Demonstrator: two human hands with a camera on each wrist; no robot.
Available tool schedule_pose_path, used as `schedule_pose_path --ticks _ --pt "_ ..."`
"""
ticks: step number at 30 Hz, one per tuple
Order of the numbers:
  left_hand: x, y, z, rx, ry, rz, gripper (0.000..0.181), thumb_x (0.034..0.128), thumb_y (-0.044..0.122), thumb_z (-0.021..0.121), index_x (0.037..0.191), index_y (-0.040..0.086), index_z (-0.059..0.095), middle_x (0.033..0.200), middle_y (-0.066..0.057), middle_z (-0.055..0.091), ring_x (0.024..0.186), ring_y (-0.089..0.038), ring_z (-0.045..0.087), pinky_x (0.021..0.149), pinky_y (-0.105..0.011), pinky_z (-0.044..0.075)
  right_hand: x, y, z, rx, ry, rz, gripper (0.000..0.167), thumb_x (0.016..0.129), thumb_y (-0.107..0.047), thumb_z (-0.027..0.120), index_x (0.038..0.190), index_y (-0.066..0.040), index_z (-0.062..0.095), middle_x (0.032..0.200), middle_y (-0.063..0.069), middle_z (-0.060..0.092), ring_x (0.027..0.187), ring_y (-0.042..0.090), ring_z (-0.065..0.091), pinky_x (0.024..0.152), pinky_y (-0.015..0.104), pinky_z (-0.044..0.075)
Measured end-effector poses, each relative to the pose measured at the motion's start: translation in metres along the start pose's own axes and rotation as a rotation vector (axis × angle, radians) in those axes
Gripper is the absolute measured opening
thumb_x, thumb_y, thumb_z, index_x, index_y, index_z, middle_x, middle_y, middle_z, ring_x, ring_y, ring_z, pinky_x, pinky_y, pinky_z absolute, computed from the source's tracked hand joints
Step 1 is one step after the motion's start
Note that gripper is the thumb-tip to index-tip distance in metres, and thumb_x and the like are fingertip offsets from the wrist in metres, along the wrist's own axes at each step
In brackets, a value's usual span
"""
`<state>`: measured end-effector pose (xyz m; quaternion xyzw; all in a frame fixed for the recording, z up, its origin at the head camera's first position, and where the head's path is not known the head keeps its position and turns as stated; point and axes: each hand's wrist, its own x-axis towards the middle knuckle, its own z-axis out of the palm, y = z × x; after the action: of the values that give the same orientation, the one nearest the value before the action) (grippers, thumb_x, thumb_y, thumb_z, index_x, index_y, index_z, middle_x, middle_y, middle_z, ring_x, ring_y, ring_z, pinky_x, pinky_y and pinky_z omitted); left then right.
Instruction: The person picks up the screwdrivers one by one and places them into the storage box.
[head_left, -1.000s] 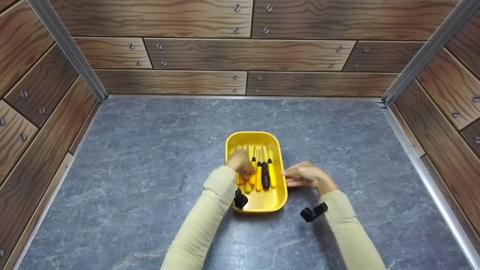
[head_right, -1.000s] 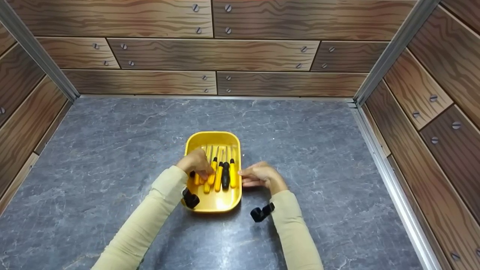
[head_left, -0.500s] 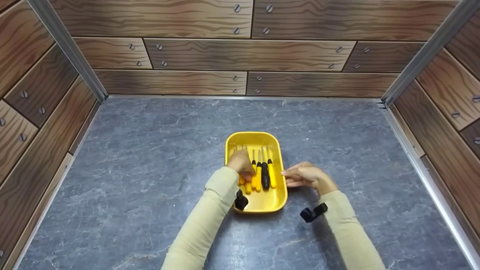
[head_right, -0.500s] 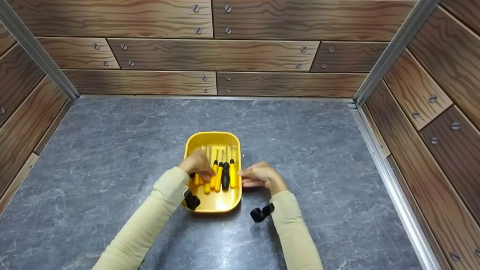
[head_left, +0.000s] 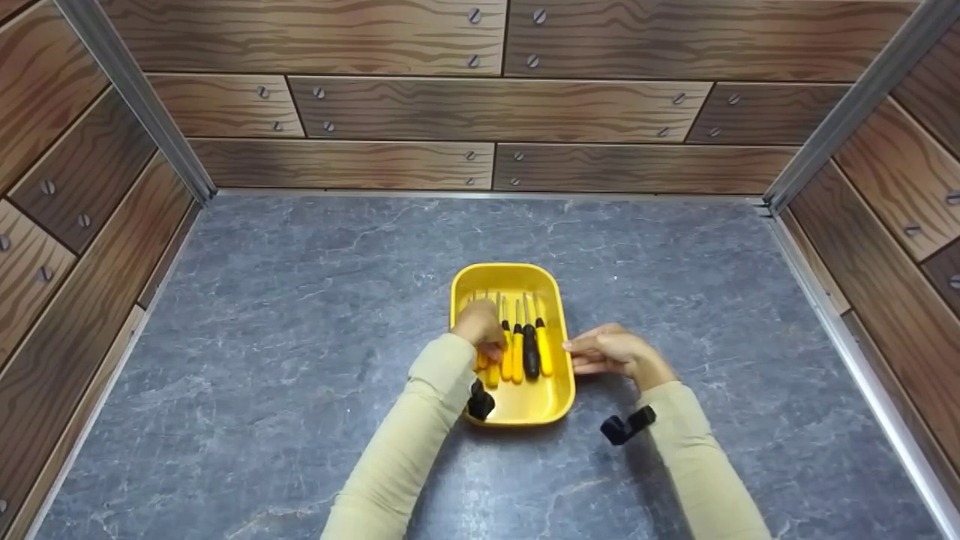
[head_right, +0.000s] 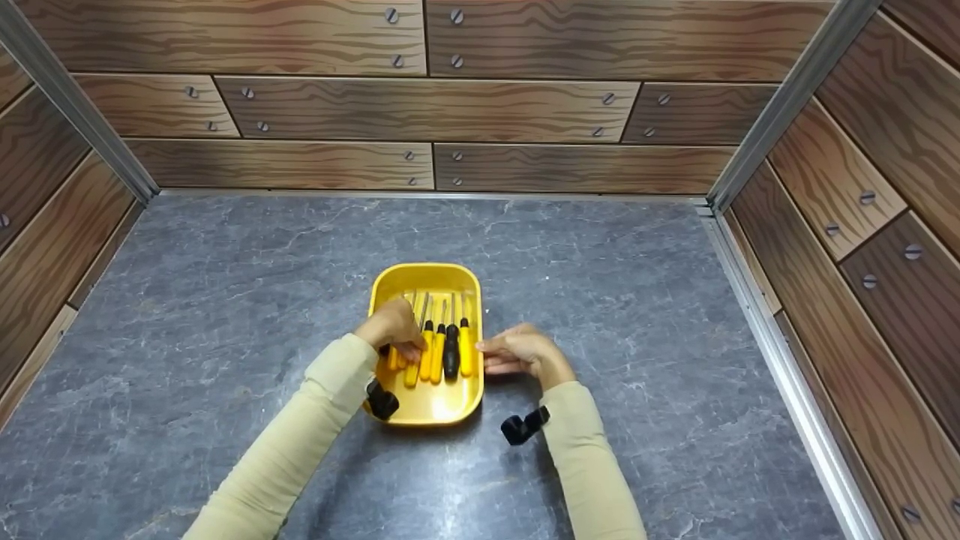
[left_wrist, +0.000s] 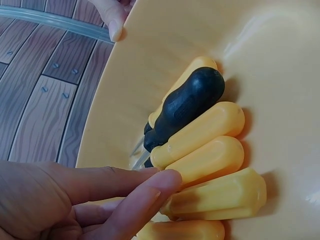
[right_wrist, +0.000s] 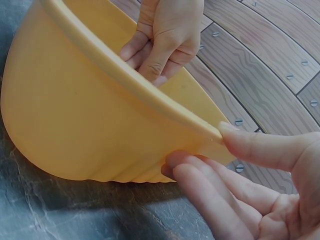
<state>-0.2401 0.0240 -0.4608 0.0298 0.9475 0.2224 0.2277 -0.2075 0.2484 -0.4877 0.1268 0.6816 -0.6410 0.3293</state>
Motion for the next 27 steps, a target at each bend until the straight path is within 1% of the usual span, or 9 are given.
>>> schedule_pose_path --ticks 3,7,11,13,15,19,22,25,27 --pt "0.001 -0.002 -0.001 -0.022 0.000 0.007 0.020 0.0711 0.008 0.081 0.087 0.001 0.071 0.066 -0.007 0.066 0.064 -0.016 0.070 0.081 -0.024 0.061 0.001 -0.001 0.000 0.005 -0.007 -0.002 0.028 0.087 -0.006 0.068 0.110 0.008 0.062 0.075 0.002 0.075 0.069 0.013 0.072 0.073 0.028 0.063" --pt "0.004 -0.004 -0.003 -0.091 -0.038 0.003 0.021 0.0764 0.009 0.078 0.092 -0.003 0.071 0.078 -0.015 0.076 0.066 -0.016 0.074 0.075 -0.021 0.061 0.001 -0.002 0.000 -0.004 0.001 -0.006 0.018 0.086 -0.007 0.070 0.101 0.003 0.067 0.075 0.002 0.075 0.068 0.012 0.072 0.073 0.027 0.063" --pt "0.006 -0.007 -0.005 -0.140 -0.085 0.004 0.025 0.0822 0.016 0.075 0.095 -0.006 0.070 0.086 -0.017 0.075 0.050 -0.011 0.068 0.065 -0.016 0.059 0.002 -0.003 0.002 -0.035 0.021 -0.009 0.026 0.085 -0.009 0.071 0.106 0.006 0.066 0.075 0.002 0.075 0.068 0.012 0.072 0.073 0.027 0.063" --pt "0.006 -0.008 -0.005 -0.143 -0.077 0.025 0.025 0.0839 0.019 0.074 0.093 -0.005 0.071 0.085 -0.016 0.075 0.044 -0.005 0.062 0.062 -0.013 0.057 0.002 -0.003 0.003 -0.057 0.025 -0.009 0.033 0.086 -0.010 0.070 0.112 0.008 0.063 0.076 0.001 0.075 0.068 0.011 0.072 0.074 0.027 0.063" --pt "0.005 -0.010 -0.007 -0.177 -0.071 0.042 0.023 0.0862 0.018 0.071 0.092 -0.005 0.072 0.085 -0.017 0.075 0.043 -0.004 0.060 0.062 -0.016 0.058 0.001 -0.003 0.004 -0.073 0.041 -0.014 0.038 0.086 -0.011 0.070 0.116 0.011 0.061 0.076 0.001 0.075 0.068 0.011 0.072 0.073 0.027 0.063" --pt "0.002 -0.014 -0.012 -0.305 -0.043 0.073 0.020 0.0906 0.012 0.065 0.092 -0.006 0.074 0.087 -0.020 0.075 0.054 -0.012 0.068 0.068 -0.028 0.063 -0.001 -0.003 0.004 -0.108 0.046 -0.042 0.046 0.088 -0.014 0.068 0.122 0.014 0.055 0.077 0.000 0.075 0.067 0.010 0.071 0.070 0.025 0.063" --pt "-0.002 -0.019 -0.017 -0.391 -0.006 0.114 0.020 0.0926 0.009 0.061 0.094 -0.007 0.073 0.088 -0.023 0.074 0.058 -0.014 0.070 0.073 -0.034 0.063 -0.002 -0.004 0.002 -0.130 0.041 -0.065 0.049 0.091 -0.017 0.066 0.124 0.016 0.053 0.077 -0.001 0.075 0.066 0.008 0.071 0.069 0.024 0.063" --pt "-0.006 -0.024 -0.021 -0.444 0.038 0.162 0.021 0.0937 0.008 0.058 0.098 -0.007 0.072 0.089 -0.024 0.074 0.057 -0.012 0.067 0.071 -0.032 0.064 -0.004 -0.005 -0.001 -0.131 0.056 -0.083 0.049 0.094 -0.019 0.062 0.125 0.017 0.051 0.078 0.000 0.075 0.067 0.008 0.071 0.069 0.024 0.063" --pt "-0.007 -0.027 -0.025 -0.455 0.069 0.186 0.022 0.0943 0.008 0.057 0.100 -0.007 0.071 0.090 -0.023 0.074 0.062 -0.020 0.070 0.071 -0.032 0.064 -0.005 -0.007 -0.004 -0.137 0.084 -0.097 0.047 0.095 -0.019 0.059 0.125 0.017 0.051 0.077 0.000 0.075 0.067 0.008 0.072 0.069 0.025 0.063"
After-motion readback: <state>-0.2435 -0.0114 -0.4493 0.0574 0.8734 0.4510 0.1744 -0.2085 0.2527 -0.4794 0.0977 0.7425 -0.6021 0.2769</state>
